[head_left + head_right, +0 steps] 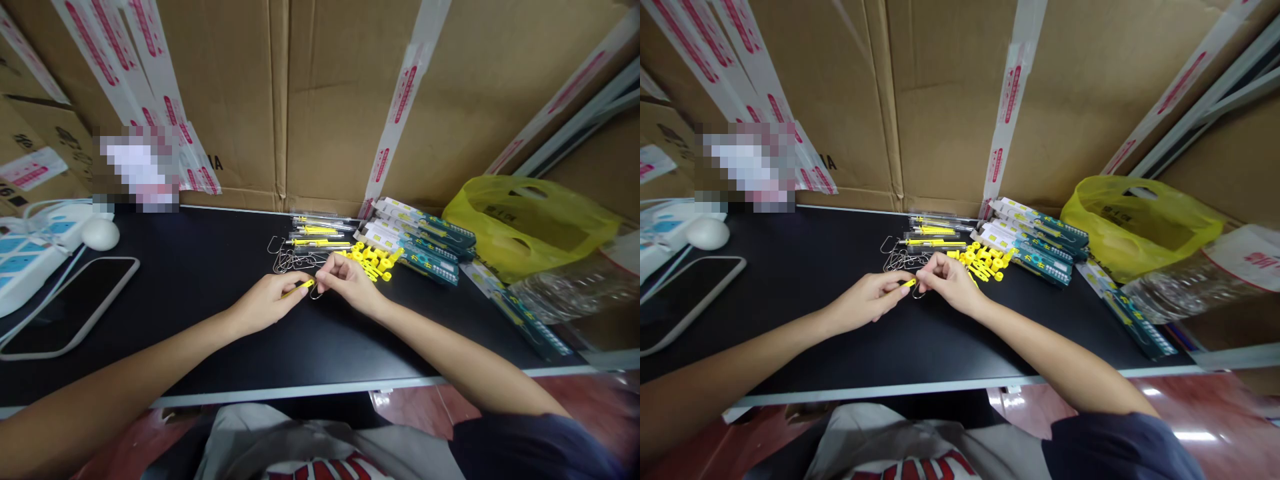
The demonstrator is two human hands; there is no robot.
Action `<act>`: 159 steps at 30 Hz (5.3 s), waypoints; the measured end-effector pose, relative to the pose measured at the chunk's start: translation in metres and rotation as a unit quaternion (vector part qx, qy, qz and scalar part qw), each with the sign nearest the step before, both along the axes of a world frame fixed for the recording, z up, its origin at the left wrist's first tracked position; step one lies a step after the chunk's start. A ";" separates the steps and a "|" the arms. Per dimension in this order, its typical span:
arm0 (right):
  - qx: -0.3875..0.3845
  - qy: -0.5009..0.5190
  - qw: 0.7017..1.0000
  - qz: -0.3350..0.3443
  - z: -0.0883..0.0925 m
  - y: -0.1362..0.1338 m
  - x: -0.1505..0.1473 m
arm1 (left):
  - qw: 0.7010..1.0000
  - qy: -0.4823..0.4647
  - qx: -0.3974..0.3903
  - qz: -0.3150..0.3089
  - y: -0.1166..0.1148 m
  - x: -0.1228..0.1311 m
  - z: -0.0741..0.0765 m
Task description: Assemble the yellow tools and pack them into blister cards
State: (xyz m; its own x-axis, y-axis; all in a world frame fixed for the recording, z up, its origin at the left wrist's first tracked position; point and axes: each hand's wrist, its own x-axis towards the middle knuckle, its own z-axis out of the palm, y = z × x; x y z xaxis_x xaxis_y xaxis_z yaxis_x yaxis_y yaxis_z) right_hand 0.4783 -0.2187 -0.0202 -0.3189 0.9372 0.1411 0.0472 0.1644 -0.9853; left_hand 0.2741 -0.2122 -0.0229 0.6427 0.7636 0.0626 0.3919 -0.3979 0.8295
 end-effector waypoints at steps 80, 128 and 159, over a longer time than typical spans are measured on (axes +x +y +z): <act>0.171 -0.280 0.942 0.065 0.007 0.000 0.010 | 0.996 0.059 -0.070 -0.013 -0.008 0.003 0.004; 0.405 -0.404 0.820 -0.025 -0.015 -0.013 0.000 | 0.984 0.166 0.071 0.012 -0.015 0.007 -0.005; 0.424 -0.377 0.823 -0.028 -0.006 -0.017 -0.001 | 0.992 -0.054 -0.117 -0.013 -0.010 0.001 -0.003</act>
State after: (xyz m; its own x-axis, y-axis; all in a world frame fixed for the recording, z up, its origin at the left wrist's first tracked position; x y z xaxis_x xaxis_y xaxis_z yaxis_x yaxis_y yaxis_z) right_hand 0.4778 -0.2357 -0.0263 -0.5744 0.6199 0.5345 0.6235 0.7545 -0.2051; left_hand 0.2756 -0.2220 -0.0258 0.6609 0.7492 -0.0449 0.2879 -0.1978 0.9370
